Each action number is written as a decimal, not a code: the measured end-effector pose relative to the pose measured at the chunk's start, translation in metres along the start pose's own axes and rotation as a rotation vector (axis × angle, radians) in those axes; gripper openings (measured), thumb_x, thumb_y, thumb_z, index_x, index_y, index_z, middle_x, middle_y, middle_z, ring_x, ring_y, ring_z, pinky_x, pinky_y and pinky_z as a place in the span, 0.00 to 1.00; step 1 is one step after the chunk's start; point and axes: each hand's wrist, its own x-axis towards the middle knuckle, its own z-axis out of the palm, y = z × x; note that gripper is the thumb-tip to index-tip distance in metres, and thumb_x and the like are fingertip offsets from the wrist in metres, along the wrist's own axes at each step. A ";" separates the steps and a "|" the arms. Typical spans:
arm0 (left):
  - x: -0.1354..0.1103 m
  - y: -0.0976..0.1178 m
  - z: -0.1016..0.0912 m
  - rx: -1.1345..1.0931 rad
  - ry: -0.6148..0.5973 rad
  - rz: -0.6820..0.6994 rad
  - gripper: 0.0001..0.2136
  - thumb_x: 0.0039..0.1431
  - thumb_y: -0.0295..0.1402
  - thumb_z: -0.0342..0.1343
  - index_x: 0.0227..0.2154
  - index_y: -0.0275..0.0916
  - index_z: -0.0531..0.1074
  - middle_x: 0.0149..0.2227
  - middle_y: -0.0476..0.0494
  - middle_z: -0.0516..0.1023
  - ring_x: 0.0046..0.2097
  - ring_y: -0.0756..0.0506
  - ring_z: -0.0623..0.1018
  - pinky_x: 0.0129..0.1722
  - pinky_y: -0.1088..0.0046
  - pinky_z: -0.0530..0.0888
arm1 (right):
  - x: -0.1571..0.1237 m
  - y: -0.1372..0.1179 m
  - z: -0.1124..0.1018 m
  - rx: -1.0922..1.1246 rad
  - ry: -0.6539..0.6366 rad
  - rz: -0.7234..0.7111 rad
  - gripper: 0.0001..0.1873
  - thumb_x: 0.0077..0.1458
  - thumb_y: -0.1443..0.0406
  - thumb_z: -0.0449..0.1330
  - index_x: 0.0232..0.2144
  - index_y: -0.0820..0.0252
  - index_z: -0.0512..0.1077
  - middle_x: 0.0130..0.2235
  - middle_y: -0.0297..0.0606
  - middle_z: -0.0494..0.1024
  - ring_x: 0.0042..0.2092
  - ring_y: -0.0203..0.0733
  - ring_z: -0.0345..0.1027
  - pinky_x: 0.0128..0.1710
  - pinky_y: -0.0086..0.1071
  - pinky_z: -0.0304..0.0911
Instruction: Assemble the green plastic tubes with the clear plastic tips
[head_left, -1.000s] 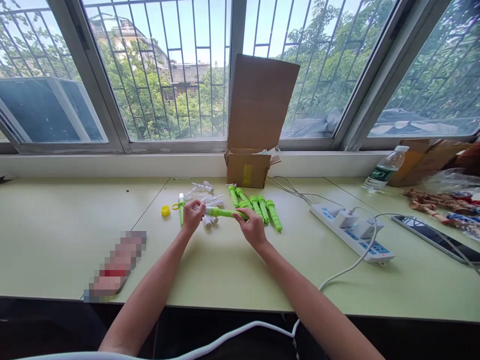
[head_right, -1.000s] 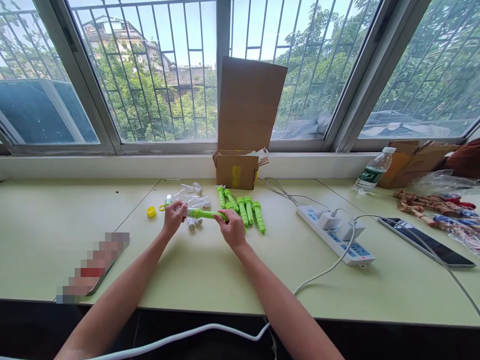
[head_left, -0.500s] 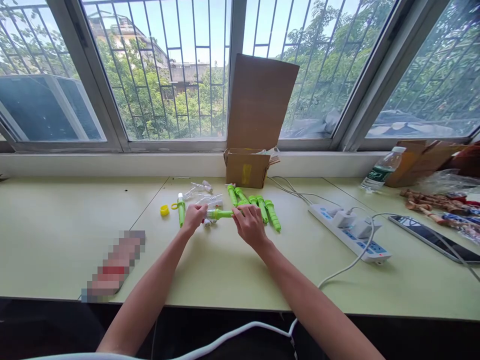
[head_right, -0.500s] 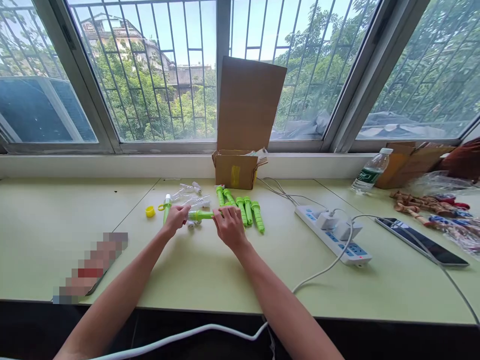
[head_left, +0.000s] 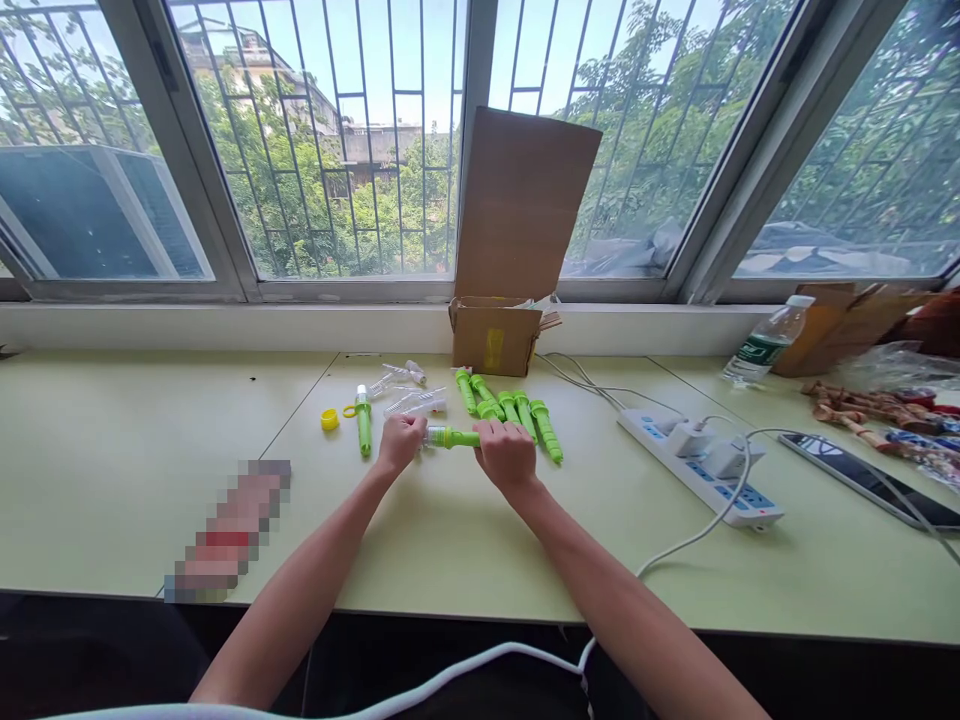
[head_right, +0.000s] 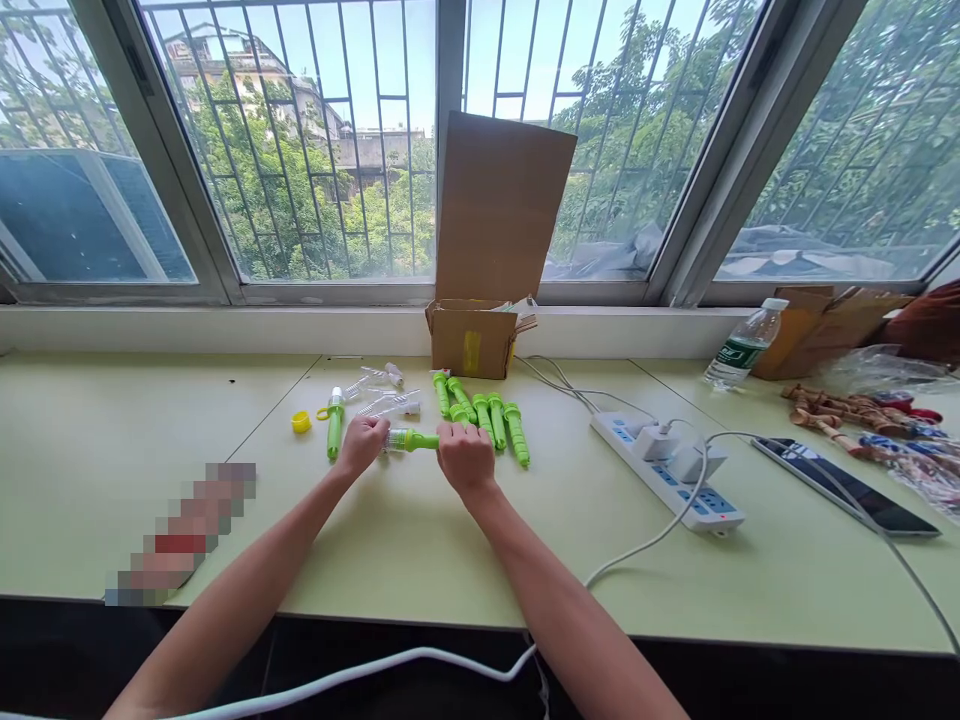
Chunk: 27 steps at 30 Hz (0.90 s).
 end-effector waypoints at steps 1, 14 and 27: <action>0.000 0.000 0.000 0.018 0.009 0.015 0.19 0.47 0.29 0.50 0.06 0.39 0.51 0.10 0.54 0.48 0.15 0.55 0.50 0.18 0.74 0.46 | 0.000 0.000 0.000 0.009 -0.018 0.010 0.12 0.58 0.67 0.51 0.27 0.61 0.73 0.26 0.46 0.76 0.29 0.45 0.66 0.29 0.36 0.51; -0.004 0.003 -0.009 0.117 0.029 0.315 0.20 0.47 0.35 0.55 0.07 0.40 0.55 0.11 0.52 0.51 0.18 0.52 0.53 0.21 0.75 0.52 | 0.002 -0.005 0.000 0.227 -0.433 0.161 0.09 0.48 0.63 0.59 0.24 0.59 0.78 0.26 0.47 0.78 0.27 0.49 0.72 0.25 0.35 0.56; -0.008 0.011 -0.014 0.229 -0.155 0.418 0.16 0.38 0.44 0.68 0.15 0.40 0.69 0.15 0.50 0.61 0.20 0.51 0.57 0.25 0.74 0.50 | 0.002 0.017 0.001 0.085 -0.111 0.018 0.09 0.57 0.68 0.54 0.30 0.60 0.75 0.31 0.46 0.77 0.33 0.48 0.67 0.32 0.36 0.51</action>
